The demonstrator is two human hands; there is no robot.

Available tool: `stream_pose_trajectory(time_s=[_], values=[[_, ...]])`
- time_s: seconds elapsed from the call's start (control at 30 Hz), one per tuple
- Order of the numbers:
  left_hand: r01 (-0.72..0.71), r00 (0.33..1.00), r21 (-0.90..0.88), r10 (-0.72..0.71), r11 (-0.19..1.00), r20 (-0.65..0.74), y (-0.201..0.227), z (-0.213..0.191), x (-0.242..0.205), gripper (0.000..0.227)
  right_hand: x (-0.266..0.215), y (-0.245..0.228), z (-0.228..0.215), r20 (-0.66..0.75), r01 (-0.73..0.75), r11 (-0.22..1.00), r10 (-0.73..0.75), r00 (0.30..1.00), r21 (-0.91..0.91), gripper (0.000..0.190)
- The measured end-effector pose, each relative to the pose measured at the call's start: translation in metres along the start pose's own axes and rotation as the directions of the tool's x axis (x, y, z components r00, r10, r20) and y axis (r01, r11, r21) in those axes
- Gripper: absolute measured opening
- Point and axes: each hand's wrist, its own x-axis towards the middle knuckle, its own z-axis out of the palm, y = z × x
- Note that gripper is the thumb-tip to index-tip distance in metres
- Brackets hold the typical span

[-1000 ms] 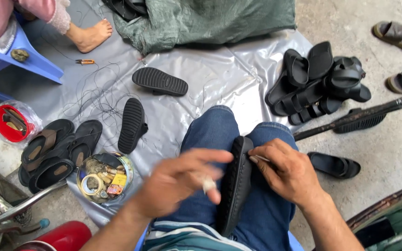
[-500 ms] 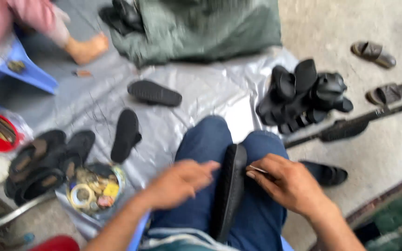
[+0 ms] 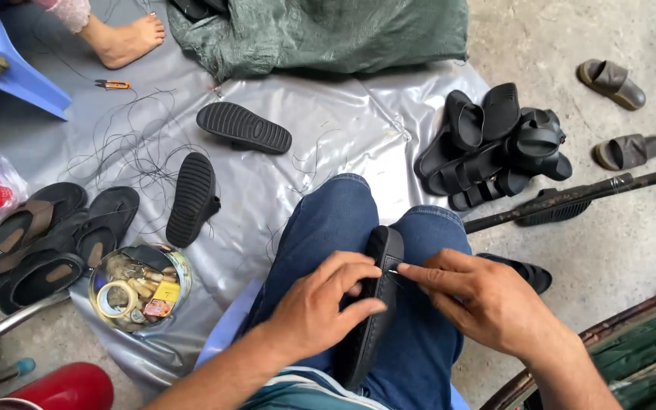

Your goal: The person sits on a blue plastic chair and sews a black slipper sole using a needle and thread. They hold the slipper on their lap, repeatedly pushing the needle through the material and pulling the thread to stitch the sole. The person occasionally adjusts their position and crosses their legs while continuing the sewing task.

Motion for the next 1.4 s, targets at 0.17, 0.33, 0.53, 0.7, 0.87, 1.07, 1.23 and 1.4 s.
stream_pose_trajectory(time_s=[0.17,0.33,0.53,0.7,0.87,1.07,1.23,1.4], values=[[0.090,0.990,0.026,-0.086,0.996,-0.108,0.003,0.011,0.000,0.031,0.005,0.004,0.004,0.000,-0.019,0.999,0.019,1.000,-0.033,0.045],[0.117,0.980,-0.007,-0.117,0.993,-0.164,0.000,0.015,-0.002,0.031,0.008,0.004,0.006,0.004,-0.036,0.999,0.037,0.999,-0.039,0.046],[0.119,0.980,-0.023,-0.121,0.993,-0.159,-0.003,0.017,-0.004,0.032,0.006,0.004,0.009,0.009,-0.058,0.997,0.059,0.998,-0.055,0.048],[0.085,0.980,-0.023,-0.088,0.996,-0.177,-0.003,0.019,-0.006,0.031,0.006,0.000,0.008,0.038,-0.087,0.975,0.097,0.995,-0.202,0.049],[0.037,0.973,0.000,-0.036,0.999,-0.227,0.000,0.022,-0.008,0.029,0.008,-0.019,0.005,0.116,-0.065,0.887,0.132,0.984,-0.457,0.044],[-0.046,0.964,0.015,0.048,0.999,-0.262,0.003,0.025,-0.010,0.028,0.008,-0.029,0.006,0.100,0.014,0.832,0.050,0.994,-0.555,0.044],[-0.079,0.946,0.019,0.081,0.997,-0.313,0.002,0.024,-0.011,0.029,0.008,-0.017,0.014,-0.161,0.028,0.988,-0.053,0.985,-0.153,0.041],[-0.131,0.945,0.017,0.130,0.991,-0.299,0.006,0.026,-0.004,0.022,0.011,-0.017,0.016,-0.253,0.067,0.979,-0.116,0.961,-0.194,0.030]])
